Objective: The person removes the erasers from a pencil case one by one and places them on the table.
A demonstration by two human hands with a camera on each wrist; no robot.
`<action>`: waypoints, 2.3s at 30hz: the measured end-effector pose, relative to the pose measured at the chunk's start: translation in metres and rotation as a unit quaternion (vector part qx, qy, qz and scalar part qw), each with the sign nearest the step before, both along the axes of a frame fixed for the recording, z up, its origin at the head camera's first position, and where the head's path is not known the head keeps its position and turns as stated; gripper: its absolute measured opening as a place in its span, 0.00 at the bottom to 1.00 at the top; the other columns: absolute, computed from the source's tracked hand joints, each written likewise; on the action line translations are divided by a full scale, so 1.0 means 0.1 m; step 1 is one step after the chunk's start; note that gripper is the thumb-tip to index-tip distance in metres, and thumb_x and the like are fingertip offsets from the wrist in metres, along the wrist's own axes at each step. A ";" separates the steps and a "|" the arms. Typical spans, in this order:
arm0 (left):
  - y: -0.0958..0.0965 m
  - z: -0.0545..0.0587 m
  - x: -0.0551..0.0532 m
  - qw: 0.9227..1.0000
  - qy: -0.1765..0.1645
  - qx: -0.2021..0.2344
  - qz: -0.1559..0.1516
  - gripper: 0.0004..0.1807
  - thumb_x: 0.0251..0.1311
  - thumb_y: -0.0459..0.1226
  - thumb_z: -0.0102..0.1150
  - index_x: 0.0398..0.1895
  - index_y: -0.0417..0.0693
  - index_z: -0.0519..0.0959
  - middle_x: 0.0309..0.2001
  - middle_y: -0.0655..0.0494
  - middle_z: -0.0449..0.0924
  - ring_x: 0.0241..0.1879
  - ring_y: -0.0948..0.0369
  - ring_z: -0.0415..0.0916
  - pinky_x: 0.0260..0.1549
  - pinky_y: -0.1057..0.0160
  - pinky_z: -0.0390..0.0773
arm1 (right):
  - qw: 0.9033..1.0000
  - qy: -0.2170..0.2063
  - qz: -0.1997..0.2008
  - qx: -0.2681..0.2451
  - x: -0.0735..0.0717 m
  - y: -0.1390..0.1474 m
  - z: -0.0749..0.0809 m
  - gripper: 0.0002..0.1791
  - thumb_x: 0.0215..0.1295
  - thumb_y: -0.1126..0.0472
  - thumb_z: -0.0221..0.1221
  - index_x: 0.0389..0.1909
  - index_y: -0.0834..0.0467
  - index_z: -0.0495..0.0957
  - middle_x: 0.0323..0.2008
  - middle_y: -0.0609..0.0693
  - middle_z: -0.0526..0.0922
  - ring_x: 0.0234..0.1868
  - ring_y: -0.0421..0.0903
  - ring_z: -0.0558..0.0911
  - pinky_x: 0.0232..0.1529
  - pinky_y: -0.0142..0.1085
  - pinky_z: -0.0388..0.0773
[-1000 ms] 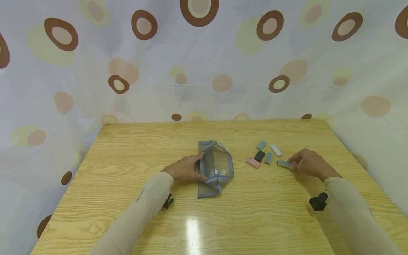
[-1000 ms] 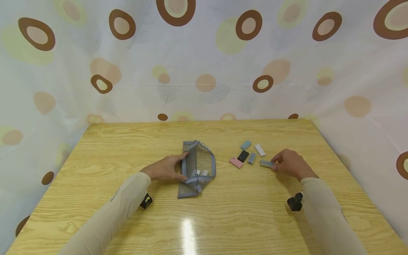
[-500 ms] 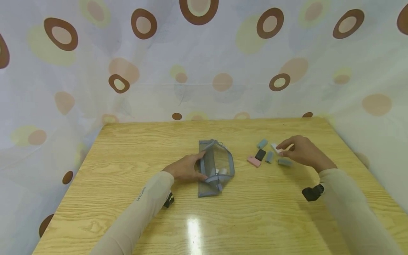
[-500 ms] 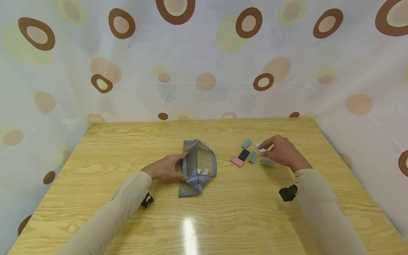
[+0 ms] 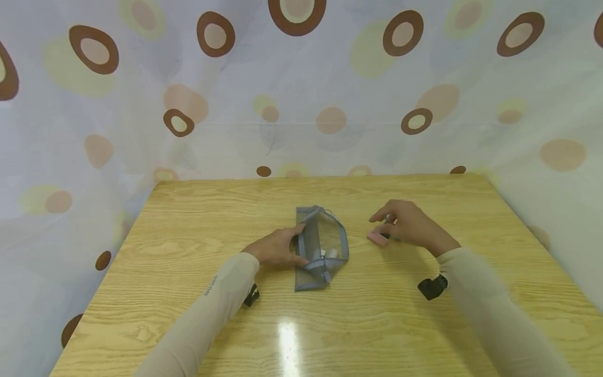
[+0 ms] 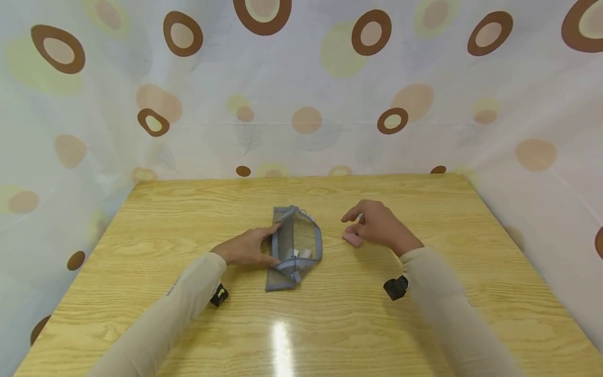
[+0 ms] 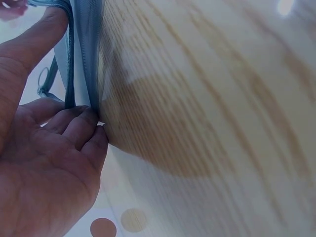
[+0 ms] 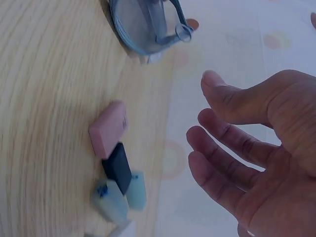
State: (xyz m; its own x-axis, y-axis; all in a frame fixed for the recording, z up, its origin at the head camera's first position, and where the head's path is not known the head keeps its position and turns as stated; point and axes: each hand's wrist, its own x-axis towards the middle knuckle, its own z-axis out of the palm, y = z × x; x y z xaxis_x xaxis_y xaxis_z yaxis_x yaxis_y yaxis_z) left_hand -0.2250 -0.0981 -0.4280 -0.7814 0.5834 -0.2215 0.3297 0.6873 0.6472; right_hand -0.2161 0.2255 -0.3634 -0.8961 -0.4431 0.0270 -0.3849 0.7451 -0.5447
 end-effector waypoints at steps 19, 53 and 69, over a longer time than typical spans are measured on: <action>0.00 -0.02 0.00 1.000 0.006 -0.004 0.001 0.54 0.52 0.49 0.69 0.75 0.45 0.46 0.72 0.47 0.53 0.69 0.54 0.53 0.66 0.57 0.59 | 0.991 -0.010 0.132 0.004 -0.02 -0.66 -0.33 0.12 0.57 0.70 0.64 0.43 0.60 0.84 0.38 0.55 0.78 0.32 0.42 0.79 0.32 0.33 0.79; 0.00 0.01 0.00 1.000 0.003 -0.004 0.006 0.54 0.51 0.50 0.69 0.75 0.47 0.46 0.71 0.47 0.54 0.69 0.55 0.55 0.66 0.57 0.59 | 0.990 0.006 0.125 0.065 -0.04 -0.79 -0.47 0.12 0.51 0.71 0.68 0.38 0.57 0.86 0.39 0.48 0.79 0.40 0.47 0.79 0.38 0.33 0.79; 0.00 0.01 -0.01 1.000 0.003 -0.003 0.005 0.55 0.51 0.50 0.69 0.75 0.47 0.46 0.71 0.48 0.54 0.68 0.55 0.56 0.65 0.58 0.60 | 0.986 0.044 0.134 0.086 -0.05 -0.80 -0.48 0.11 0.51 0.69 0.69 0.36 0.56 0.87 0.37 0.46 0.78 0.39 0.45 0.78 0.41 0.35 0.79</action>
State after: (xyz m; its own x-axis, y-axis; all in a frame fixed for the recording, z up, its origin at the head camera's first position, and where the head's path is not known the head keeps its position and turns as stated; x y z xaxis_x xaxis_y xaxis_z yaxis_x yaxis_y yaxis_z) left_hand -0.2255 -0.0980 -0.4269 -0.7882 0.5744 -0.2208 0.3268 0.6947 0.6409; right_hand -0.2214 0.1454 -0.4116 -0.7435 -0.6687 0.0026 -0.6207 0.6888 -0.3746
